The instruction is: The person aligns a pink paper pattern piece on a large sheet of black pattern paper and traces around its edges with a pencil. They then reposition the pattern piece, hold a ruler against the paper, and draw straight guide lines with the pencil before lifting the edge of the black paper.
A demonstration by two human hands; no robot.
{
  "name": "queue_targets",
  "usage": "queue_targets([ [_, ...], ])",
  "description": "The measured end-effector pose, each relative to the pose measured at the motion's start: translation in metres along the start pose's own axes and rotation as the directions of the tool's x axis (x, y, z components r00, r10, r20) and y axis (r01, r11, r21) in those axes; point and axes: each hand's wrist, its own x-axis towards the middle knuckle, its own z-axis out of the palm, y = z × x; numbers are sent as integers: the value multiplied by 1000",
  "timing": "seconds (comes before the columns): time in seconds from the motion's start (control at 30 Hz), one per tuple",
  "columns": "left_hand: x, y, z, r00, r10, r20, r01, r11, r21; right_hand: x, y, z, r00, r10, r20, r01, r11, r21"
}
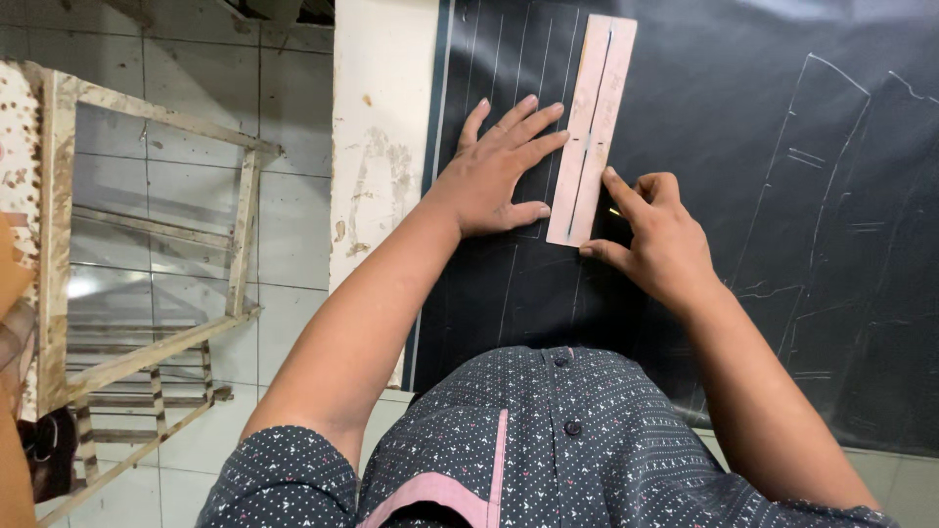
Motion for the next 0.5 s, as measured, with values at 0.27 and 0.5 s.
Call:
queue_targets([
  [0.27, 0, -5, 5, 1000, -20, -2, 20, 999, -39, 3, -3, 1, 1000, 16, 20, -15, 999, -41],
  [0.5, 0, -3, 2, 1000, -24, 14, 24, 999, -20, 5, -2, 6, 1000, 27, 12, -26, 998, -54],
])
